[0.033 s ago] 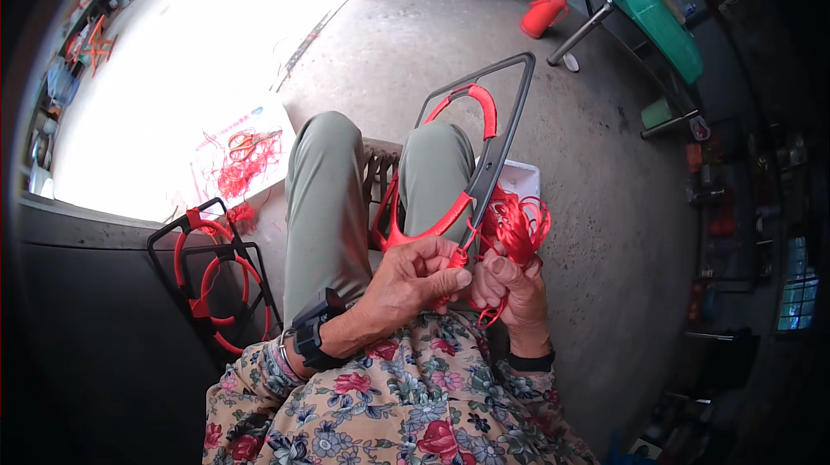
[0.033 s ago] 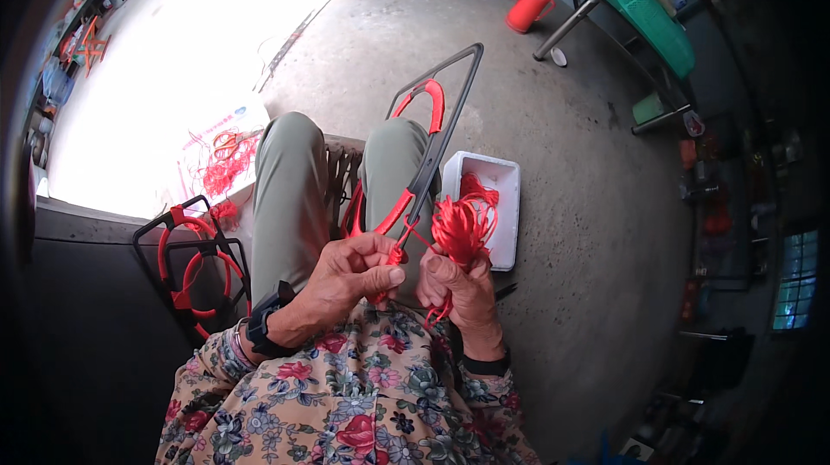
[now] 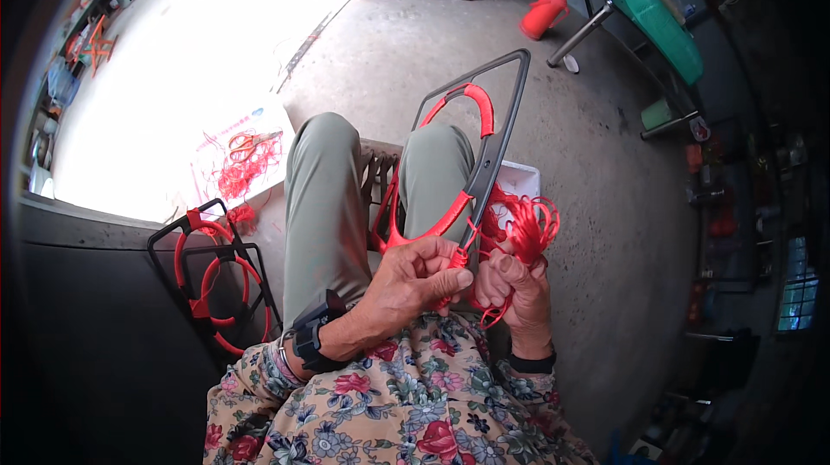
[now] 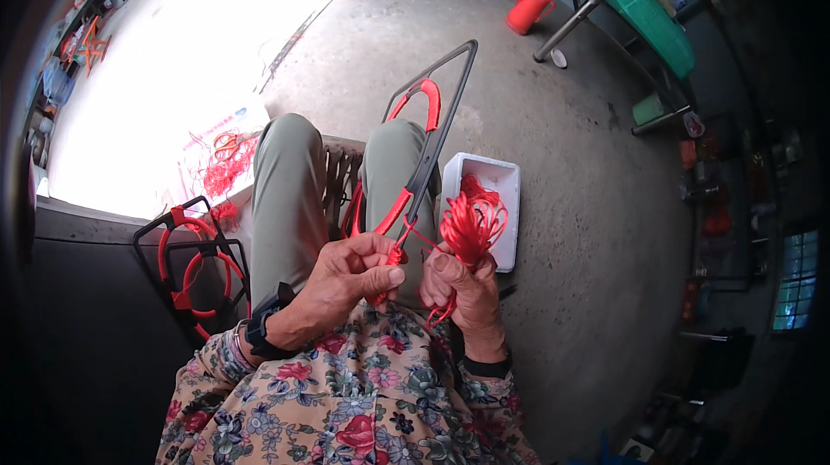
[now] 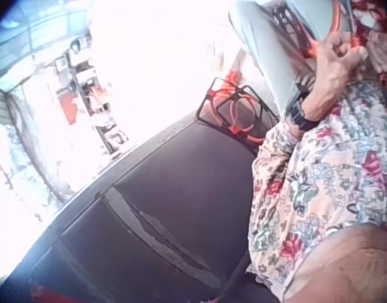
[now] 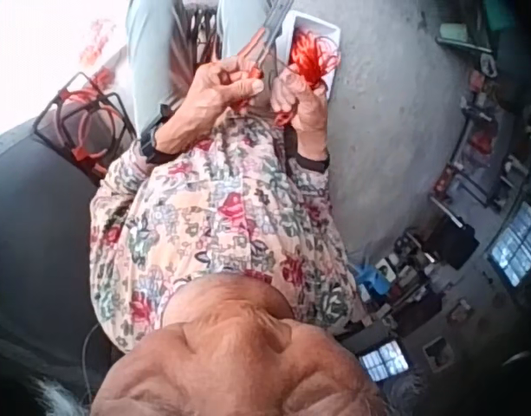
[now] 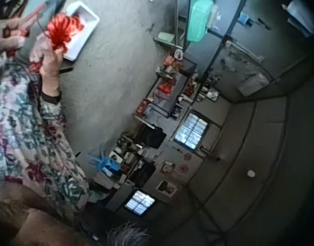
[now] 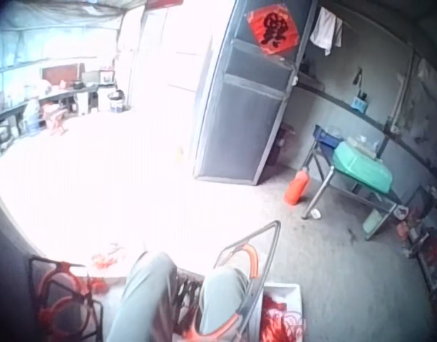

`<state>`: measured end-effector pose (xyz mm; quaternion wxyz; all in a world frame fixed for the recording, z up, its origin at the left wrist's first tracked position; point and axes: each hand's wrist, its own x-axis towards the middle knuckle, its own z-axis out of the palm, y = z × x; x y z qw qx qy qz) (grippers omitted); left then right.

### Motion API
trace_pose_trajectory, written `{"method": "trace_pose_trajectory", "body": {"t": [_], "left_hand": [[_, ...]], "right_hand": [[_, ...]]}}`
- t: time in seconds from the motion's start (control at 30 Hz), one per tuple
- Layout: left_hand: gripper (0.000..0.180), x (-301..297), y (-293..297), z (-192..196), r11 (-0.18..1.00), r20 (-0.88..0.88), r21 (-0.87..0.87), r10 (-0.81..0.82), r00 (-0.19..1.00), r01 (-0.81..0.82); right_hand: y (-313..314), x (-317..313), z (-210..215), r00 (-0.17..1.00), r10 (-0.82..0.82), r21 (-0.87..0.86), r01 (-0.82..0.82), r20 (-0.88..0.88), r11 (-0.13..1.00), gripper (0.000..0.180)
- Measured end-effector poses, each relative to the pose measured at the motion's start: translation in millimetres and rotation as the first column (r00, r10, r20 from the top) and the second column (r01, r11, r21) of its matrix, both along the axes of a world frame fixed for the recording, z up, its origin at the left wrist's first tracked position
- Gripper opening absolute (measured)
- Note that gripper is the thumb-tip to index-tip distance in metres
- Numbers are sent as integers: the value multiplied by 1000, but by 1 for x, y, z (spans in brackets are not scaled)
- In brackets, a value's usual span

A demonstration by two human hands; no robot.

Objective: The person is wrapping a red plastic cord around a black circular frame, likely for furniture manufacturing.

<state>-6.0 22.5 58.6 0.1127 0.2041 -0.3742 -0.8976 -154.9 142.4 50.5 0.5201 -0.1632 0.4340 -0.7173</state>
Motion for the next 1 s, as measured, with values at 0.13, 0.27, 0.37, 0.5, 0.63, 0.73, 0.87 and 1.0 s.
{"method": "trace_pose_trajectory", "body": {"t": [0.13,0.27,0.37,0.5,0.63,0.73,0.87,1.0], "left_hand": [[20,5,6,8,997,32,41,60,998,-61],[17,4,10,1,995,0,91,44,999,-44],[21,-3,5,1,998,-3,56,34,999,-34],[45,-9,2,5,986,41,158,45,998,-51],[62,-15,-2,1,980,14,199,-27,1000,24],[60,-20,-4,6,972,4,234,-30,1000,28],[44,-20,-8,-1,968,6,252,-13,1000,11],[34,-18,-3,-15,972,27,235,-11,1000,4]], "right_hand": [[0,1,4,988,-113,-86,105,-103,991,14],[5,10,13,990,-39,-129,21,-137,991,17],[3,13,13,984,-35,-46,28,-177,999,18],[5,13,16,978,-85,-47,78,-189,996,20],[10,13,17,977,-114,-78,101,-181,992,18],[19,16,16,964,-92,0,95,-250,995,18],[42,6,24,996,-64,-94,58,-61,994,12],[41,-8,19,976,-216,-41,214,-38,976,13]]}}
